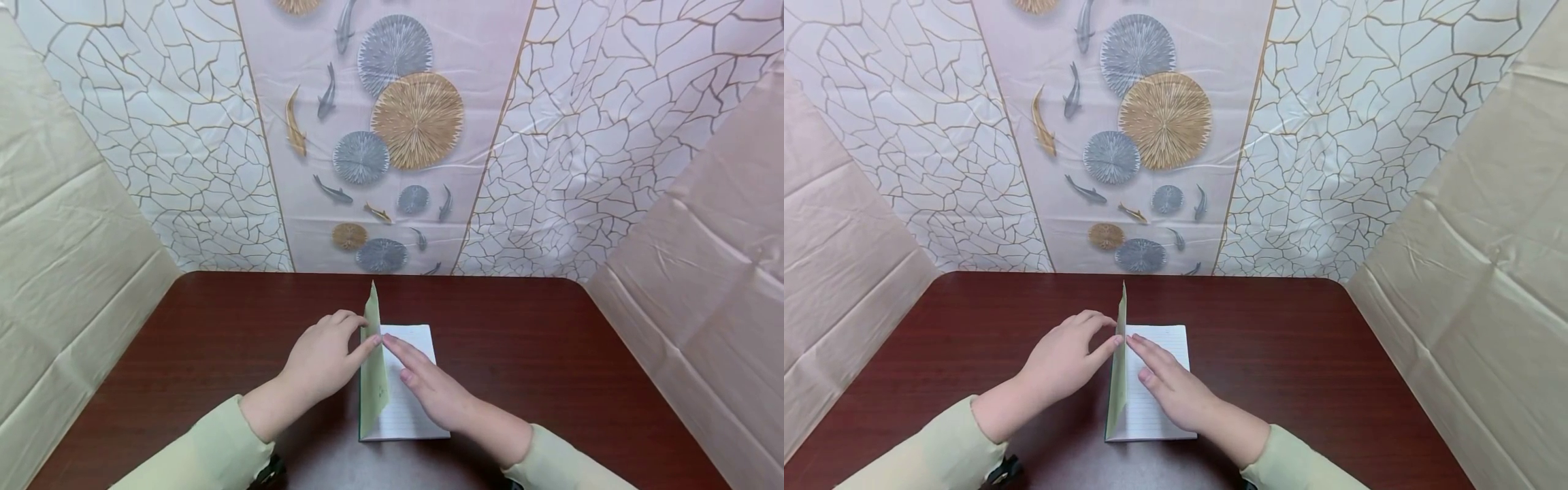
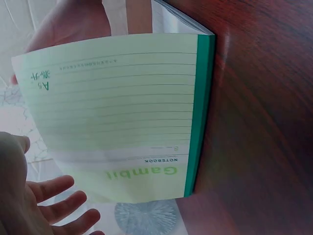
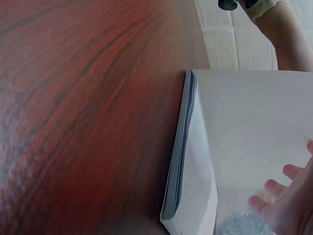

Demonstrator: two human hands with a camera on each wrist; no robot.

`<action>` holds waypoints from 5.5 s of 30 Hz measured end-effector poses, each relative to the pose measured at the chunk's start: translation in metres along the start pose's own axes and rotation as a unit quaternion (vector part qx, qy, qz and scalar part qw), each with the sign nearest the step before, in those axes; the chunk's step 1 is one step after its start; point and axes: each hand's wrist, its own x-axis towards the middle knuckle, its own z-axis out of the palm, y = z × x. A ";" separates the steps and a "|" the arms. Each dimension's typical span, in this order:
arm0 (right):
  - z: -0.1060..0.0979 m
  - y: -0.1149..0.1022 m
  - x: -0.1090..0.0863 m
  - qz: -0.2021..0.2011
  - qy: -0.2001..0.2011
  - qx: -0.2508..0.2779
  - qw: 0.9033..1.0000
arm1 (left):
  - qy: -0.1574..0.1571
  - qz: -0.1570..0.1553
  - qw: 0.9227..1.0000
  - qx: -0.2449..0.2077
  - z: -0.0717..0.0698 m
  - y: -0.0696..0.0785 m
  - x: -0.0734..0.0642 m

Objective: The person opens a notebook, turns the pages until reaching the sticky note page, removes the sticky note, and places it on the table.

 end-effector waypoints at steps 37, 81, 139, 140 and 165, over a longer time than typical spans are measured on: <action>-0.019 0.041 -0.024 0.024 -0.053 -0.182 0.982 | 0.066 -0.043 0.997 -0.021 -0.020 -0.024 -0.021; -0.038 0.090 -0.044 0.100 -0.156 -0.301 0.936 | -0.038 -0.136 0.988 0.069 0.002 -0.105 -0.076; -0.041 0.085 -0.039 0.113 -0.176 -0.297 0.932 | -0.186 0.023 0.981 0.053 0.051 -0.025 -0.049; -0.041 0.085 -0.039 0.113 -0.176 -0.297 0.932 | -0.195 0.020 0.979 0.052 0.053 -0.024 -0.049; -0.040 0.083 -0.040 0.100 -0.173 -0.300 0.933 | -0.260 -0.009 0.965 0.035 0.064 -0.023 -0.049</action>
